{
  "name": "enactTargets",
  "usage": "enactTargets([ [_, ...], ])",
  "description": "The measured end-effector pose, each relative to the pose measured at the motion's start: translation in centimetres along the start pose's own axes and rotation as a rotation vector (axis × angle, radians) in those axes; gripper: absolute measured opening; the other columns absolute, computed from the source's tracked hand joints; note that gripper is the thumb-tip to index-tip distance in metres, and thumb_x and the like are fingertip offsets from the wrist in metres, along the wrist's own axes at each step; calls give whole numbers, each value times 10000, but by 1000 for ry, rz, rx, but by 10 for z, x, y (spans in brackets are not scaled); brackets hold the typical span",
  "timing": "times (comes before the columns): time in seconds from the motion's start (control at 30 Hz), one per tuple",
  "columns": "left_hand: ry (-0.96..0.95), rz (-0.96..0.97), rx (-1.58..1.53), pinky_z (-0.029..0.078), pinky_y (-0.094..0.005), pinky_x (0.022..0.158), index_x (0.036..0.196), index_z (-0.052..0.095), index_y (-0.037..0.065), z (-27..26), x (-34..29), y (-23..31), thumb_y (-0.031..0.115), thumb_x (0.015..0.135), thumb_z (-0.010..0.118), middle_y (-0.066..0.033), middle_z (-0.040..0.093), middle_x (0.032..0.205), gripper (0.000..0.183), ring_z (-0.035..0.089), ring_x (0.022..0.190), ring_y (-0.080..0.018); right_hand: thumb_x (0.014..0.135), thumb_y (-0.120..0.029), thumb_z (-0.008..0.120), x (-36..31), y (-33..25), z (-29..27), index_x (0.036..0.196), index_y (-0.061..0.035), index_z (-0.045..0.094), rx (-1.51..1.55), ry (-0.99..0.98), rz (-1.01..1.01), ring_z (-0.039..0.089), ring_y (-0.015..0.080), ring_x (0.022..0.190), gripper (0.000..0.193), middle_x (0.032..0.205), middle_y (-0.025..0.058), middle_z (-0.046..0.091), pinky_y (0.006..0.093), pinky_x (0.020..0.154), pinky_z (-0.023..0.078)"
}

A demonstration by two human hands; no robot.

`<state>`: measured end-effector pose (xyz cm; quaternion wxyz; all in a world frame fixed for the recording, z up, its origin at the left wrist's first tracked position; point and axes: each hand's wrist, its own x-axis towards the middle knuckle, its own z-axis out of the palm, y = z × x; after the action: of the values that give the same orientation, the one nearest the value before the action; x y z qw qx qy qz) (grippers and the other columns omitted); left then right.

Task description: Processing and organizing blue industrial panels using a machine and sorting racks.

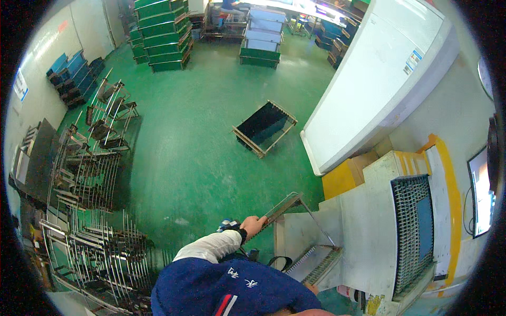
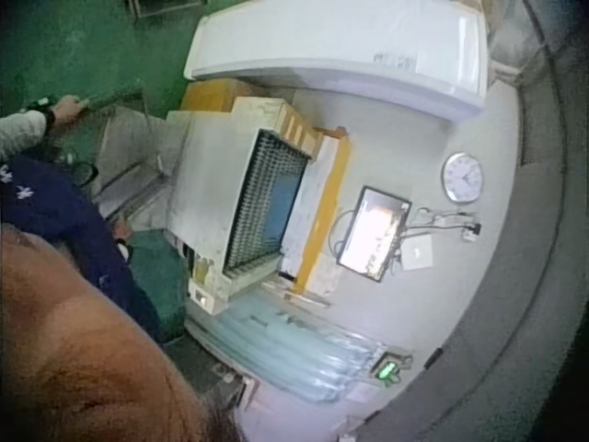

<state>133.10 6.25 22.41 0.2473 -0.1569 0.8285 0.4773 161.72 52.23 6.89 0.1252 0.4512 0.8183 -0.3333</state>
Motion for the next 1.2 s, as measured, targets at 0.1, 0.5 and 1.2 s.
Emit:
enactTargets([
  [0.1, 60, 0, -118, 479, -434, 729, 850, 675, -34, -35, 1, -28, 524, 883, 508, -232, 657, 816, 583, 646, 805, -353, 753, -262, 734, -42, -89, -5, 863, -27, 636, 137, 26, -1, 559, 251, 683, 278, 744, 102, 606, 400, 632, 444],
  [0.5, 565, -94, -395, 458, -440, 666, 801, 639, -36, -293, 17, -160, 474, 861, 560, -234, 624, 734, 520, 619, 703, -357, 743, -151, 685, -68, -384, 175, 824, -5, 666, 0, -12, -665, 572, 195, 683, 169, 742, 86, 649, 365, 648, 447],
  [1.2, 1583, -366, -1051, 259, -316, 491, 578, 377, 51, -625, -35, -375, 282, 905, 638, 37, 315, 570, 478, 276, 570, -79, 772, -71, 688, -354, -939, 590, 728, 7, 486, -200, -765, -1333, 384, 124, 641, 221, 667, 5, 422, 308, 592, 355],
])
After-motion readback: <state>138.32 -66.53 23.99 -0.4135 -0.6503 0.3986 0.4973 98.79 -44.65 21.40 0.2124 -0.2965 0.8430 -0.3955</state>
